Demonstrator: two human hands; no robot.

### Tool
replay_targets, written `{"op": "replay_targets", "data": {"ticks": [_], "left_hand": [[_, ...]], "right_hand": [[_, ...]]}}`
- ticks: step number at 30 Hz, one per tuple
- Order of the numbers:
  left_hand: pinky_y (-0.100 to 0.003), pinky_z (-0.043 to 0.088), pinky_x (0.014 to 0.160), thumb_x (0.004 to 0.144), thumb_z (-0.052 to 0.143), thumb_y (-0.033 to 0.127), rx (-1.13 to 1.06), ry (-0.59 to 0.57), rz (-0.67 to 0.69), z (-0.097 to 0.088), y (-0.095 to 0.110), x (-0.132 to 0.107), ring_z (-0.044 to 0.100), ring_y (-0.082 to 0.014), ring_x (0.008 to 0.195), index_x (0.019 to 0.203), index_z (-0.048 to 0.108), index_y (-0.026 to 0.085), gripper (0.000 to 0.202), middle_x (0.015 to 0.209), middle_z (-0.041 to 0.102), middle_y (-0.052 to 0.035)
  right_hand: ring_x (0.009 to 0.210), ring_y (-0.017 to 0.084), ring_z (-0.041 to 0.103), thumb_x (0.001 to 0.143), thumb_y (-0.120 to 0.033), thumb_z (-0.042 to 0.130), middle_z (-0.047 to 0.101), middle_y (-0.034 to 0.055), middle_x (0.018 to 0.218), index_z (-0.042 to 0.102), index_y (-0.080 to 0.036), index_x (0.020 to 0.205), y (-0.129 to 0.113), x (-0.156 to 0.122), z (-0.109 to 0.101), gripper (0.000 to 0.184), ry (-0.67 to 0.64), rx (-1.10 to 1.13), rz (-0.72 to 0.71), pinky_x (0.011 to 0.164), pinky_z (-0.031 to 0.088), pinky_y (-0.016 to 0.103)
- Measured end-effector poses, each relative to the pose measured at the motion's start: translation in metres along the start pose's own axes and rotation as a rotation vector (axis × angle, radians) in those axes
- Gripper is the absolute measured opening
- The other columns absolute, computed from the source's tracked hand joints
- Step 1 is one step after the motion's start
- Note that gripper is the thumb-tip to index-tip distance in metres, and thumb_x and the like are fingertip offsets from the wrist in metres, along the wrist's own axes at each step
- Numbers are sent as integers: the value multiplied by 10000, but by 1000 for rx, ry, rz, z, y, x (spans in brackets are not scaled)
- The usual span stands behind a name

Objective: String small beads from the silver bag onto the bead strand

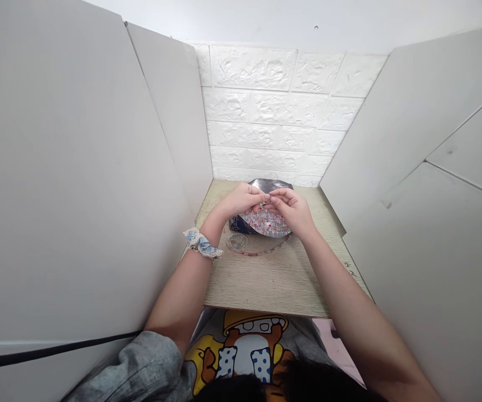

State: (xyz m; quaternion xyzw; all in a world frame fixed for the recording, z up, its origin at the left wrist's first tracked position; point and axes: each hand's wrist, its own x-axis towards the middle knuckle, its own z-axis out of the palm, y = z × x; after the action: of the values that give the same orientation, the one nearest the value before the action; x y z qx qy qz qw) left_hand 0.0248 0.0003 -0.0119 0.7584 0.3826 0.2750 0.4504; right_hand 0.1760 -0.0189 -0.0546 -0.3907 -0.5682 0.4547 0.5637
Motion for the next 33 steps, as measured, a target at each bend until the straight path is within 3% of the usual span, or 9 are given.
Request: {"op": "replay_targets", "data": {"ticks": [33], "left_hand": [[-167,246,360,746,468,299,-5,31,15,1,2,1,337,-25,346,502,457,127,298,406,406,40]], "right_hand": [[662,113,617,646,-336,619,621,-7,728,522,-185,800,-1,0,1,236,-3,24,22,693,521,280]]}}
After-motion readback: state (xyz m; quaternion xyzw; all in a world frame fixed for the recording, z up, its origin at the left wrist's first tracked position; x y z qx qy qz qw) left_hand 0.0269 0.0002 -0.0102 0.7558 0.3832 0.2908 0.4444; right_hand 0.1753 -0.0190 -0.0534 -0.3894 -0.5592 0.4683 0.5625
